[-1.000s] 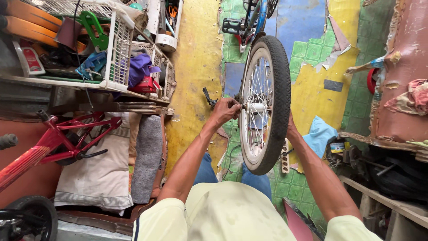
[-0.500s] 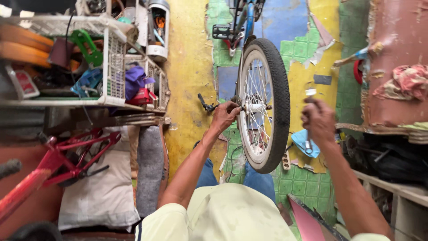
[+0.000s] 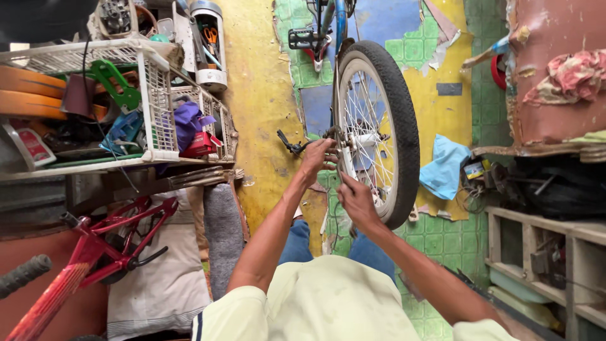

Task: The person uses a wrench to tighten the axle nuts on a bicycle wheel, then retrieves a second wrench from a toolbox and continues tightening the wheel axle. The person spins the wheel to check alignment and returns the tools to the toolbox.

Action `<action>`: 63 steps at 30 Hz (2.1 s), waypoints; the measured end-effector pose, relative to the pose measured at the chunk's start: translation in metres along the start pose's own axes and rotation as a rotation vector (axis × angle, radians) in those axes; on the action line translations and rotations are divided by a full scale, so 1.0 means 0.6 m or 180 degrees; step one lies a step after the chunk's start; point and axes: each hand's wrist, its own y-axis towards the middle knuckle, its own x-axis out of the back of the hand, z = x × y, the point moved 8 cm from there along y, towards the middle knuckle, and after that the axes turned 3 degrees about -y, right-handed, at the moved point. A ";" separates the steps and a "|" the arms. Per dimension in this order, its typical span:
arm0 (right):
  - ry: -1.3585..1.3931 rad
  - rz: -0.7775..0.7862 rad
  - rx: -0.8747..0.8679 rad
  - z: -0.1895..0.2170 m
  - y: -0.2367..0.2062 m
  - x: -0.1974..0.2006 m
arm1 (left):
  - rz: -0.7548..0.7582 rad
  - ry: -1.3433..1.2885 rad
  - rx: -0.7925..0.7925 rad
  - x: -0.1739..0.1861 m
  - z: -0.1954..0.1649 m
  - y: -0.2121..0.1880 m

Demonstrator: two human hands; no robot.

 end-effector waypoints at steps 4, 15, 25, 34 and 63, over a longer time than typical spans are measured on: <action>-0.0568 -0.0400 -0.0207 -0.042 0.052 -0.005 | -0.0051 0.0162 -0.0172 0.006 -0.010 -0.012; 0.0517 -0.0362 -0.0831 -0.035 0.065 -0.031 | -0.0270 0.0910 -0.0458 0.001 -0.039 -0.003; 0.1521 0.0139 -0.0675 0.017 0.026 -0.043 | -0.0494 -0.0022 0.0507 0.007 -0.005 0.032; 0.1531 0.0211 -0.0387 0.012 -0.009 -0.039 | -0.0655 -0.0185 0.0510 0.003 0.004 0.020; -0.1018 -0.0682 0.0926 -0.019 0.056 -0.045 | -0.0053 0.1986 -0.1489 -0.022 -0.034 -0.005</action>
